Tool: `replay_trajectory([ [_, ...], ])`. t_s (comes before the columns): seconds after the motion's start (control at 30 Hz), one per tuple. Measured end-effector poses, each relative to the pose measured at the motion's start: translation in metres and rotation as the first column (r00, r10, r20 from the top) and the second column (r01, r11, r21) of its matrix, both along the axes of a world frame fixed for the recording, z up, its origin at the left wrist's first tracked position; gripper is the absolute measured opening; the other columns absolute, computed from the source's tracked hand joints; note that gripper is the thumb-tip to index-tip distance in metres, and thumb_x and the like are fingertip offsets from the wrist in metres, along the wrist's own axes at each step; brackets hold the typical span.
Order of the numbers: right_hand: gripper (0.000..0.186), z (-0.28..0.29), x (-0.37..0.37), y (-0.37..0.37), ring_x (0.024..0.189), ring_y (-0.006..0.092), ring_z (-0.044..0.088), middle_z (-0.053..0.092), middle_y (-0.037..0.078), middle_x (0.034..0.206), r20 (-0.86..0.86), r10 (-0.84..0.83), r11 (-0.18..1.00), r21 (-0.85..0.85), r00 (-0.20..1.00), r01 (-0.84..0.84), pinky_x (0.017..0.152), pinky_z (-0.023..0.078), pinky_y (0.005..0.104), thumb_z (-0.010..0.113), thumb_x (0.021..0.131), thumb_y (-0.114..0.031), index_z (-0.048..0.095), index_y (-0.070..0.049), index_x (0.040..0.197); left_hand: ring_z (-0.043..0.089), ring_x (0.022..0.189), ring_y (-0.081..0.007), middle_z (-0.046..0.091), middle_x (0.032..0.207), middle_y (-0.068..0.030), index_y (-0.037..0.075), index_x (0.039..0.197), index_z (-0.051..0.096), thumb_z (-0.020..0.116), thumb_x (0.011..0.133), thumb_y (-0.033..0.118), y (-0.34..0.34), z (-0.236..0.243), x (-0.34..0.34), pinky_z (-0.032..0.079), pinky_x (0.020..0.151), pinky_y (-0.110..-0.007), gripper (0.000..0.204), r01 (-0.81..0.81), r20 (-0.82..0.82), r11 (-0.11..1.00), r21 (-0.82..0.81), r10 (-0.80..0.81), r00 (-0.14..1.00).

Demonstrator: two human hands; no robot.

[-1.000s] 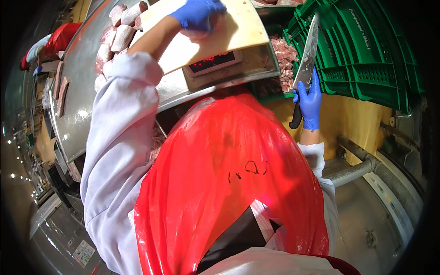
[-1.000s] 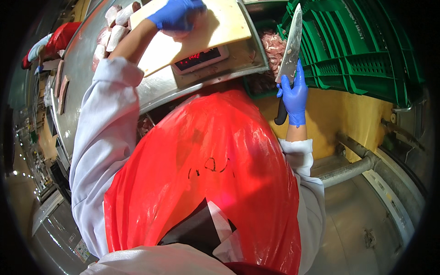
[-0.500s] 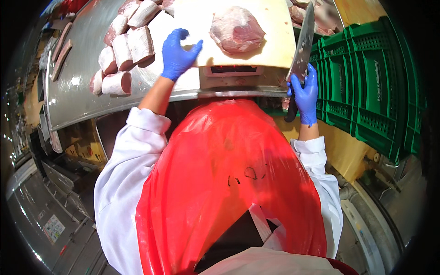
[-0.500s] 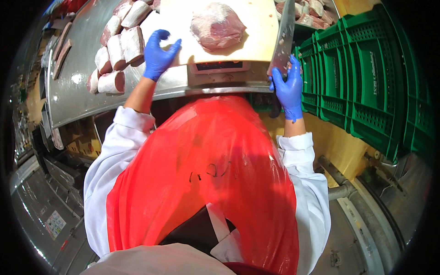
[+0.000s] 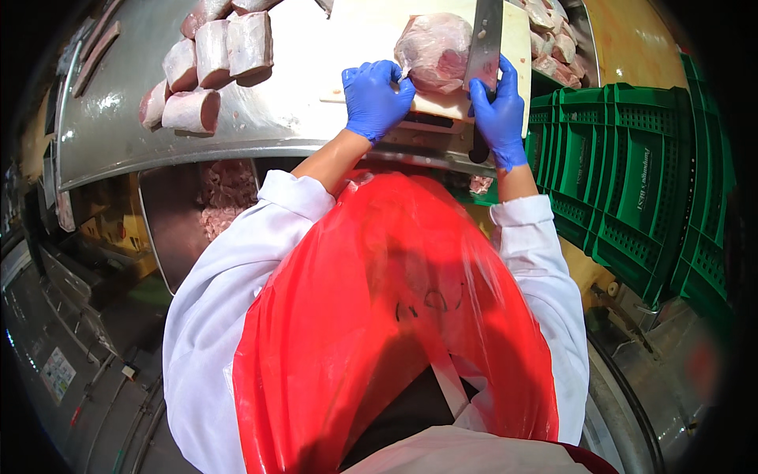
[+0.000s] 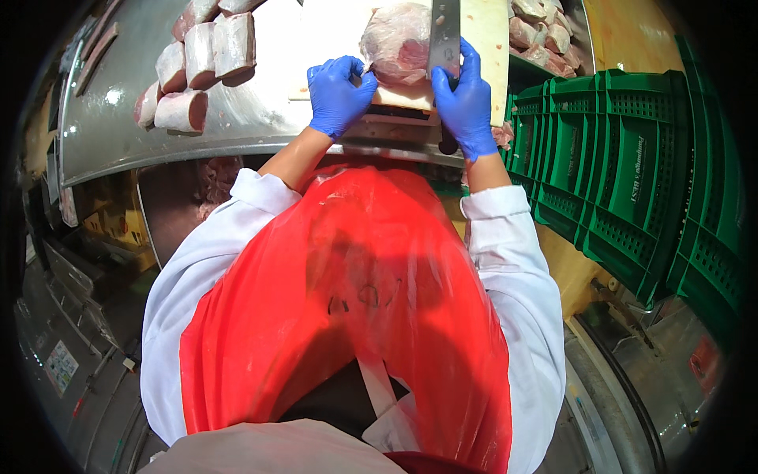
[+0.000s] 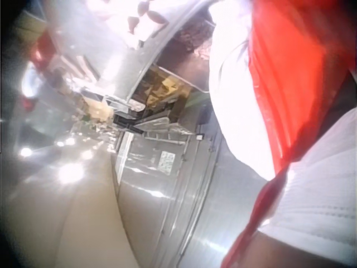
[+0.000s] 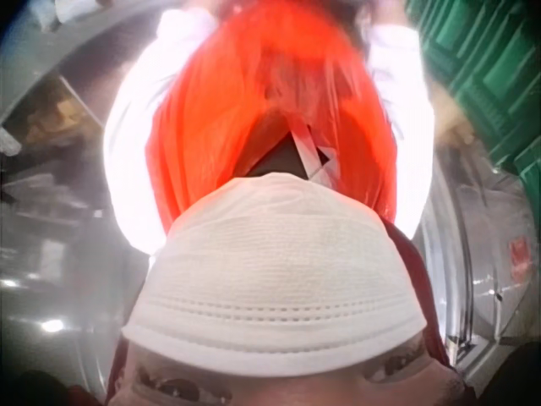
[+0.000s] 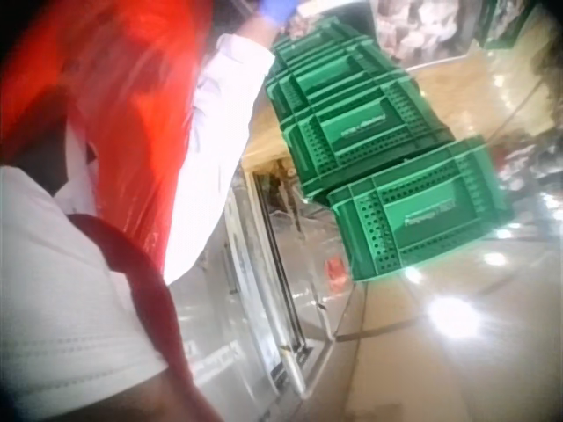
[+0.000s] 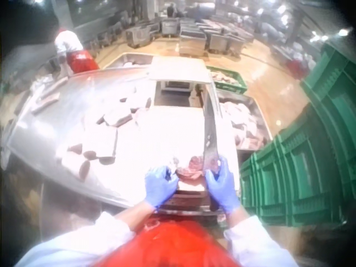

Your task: The person cuts large pieces of raw meat into smaller portions using a knife on a cutting board. The person places the cut pieces into a metal tray and continues processing additional meat pieces.

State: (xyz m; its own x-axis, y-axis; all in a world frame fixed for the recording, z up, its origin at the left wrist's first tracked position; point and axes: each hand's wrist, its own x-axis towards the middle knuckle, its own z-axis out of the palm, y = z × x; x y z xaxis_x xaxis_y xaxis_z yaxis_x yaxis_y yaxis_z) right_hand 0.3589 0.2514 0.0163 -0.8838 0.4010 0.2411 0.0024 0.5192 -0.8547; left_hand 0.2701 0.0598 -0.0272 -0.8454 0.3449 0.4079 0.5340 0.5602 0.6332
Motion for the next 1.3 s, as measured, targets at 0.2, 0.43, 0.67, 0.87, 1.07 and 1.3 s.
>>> replay_trajectory([
  [0.2, 0.077, 0.026, 0.017, -0.035, 0.056, 0.0349, 0.063, 0.064, 0.013, 0.071, 0.203, 0.135, 0.778, 0.584, 0.97, -0.23, 0.053, 0.052, 0.0452, 0.062, 0.09, -0.015, 0.029, -0.025, 0.158, 0.059, 0.074, -0.0263, 0.062, 0.073, -0.0031, 0.014, 0.076, 0.062, 0.068, 0.076, 0.022, -0.002, -0.005, 0.006, 0.037, 0.077, -0.042, 0.011, -0.025, -0.08, 0.998, 0.064, 0.03, 0.996],
  [0.43, 0.089, 0.049, 0.072, -0.02, 0.054, 0.0325, 0.062, 0.061, 0.013, 0.07, 0.567, 0.077, 0.497, 0.691, 0.82, -0.525, 0.05, 0.051, 0.0453, 0.059, 0.082, -0.004, 0.024, -0.027, 0.16, 0.06, 0.07, -0.0239, 0.062, 0.069, -0.0022, 0.013, 0.076, 0.065, 0.07, 0.076, 0.022, 0.0, -0.015, 0.006, 0.04, 0.076, -0.04, 0.011, -0.083, -0.178, 0.996, 0.036, 0.088, 0.98],
  [0.67, 0.09, 0.101, 0.138, 0.016, 0.055, 0.0333, 0.062, 0.06, 0.014, 0.068, 0.77, -0.003, 0.416, 0.581, 0.638, -0.7, 0.049, 0.05, 0.0453, 0.06, 0.081, -0.002, 0.025, -0.027, 0.16, 0.06, 0.073, -0.0257, 0.063, 0.071, -0.0035, 0.013, 0.074, 0.064, 0.069, 0.075, 0.024, -0.034, -0.01, -0.008, 0.039, 0.078, -0.043, 0.012, -0.123, -0.072, 0.99, 0.063, 0.128, 0.989],
  [0.87, 0.085, 0.071, 0.105, -0.038, 0.058, 0.0389, 0.062, 0.064, 0.016, 0.074, 0.465, 0.126, 0.774, 0.506, 0.876, -0.381, 0.056, 0.051, 0.0473, 0.064, 0.084, -0.006, 0.026, -0.023, 0.159, 0.062, 0.072, -0.0254, 0.065, 0.071, -0.0033, 0.014, 0.076, 0.066, 0.07, 0.074, 0.025, -0.045, -0.003, -0.015, 0.04, 0.078, -0.042, 0.011, -0.042, -0.06, 0.999, -0.007, 0.041, 0.997],
  [1.07, 0.076, 0.034, -0.012, -0.109, 0.062, 0.0367, 0.067, 0.067, 0.017, 0.073, 0.341, -0.153, 0.721, 0.68, 0.928, -0.132, 0.057, 0.054, 0.0485, 0.058, 0.088, -0.011, 0.028, -0.013, 0.158, 0.062, 0.069, -0.025, 0.062, 0.066, -0.0023, 0.014, 0.076, 0.066, 0.07, 0.077, 0.028, -0.045, 0.0, -0.023, 0.042, 0.077, -0.041, 0.015, 0.072, -0.06, 0.997, -0.032, -0.074, 0.995],
  [1.3, 0.081, 0.041, 0.026, -0.126, 0.057, 0.0332, 0.066, 0.066, 0.016, 0.071, 0.521, -0.192, 0.579, 0.744, 0.832, -0.333, 0.051, 0.054, 0.0446, 0.057, 0.08, -0.006, 0.03, -0.007, 0.157, 0.063, 0.071, -0.0275, 0.064, 0.069, -0.0073, 0.014, 0.071, 0.065, 0.067, 0.076, 0.027, -0.051, 0.007, -0.037, 0.04, 0.077, -0.043, 0.014, 0.153, -0.015, 0.985, -0.078, -0.155, 0.988],
])
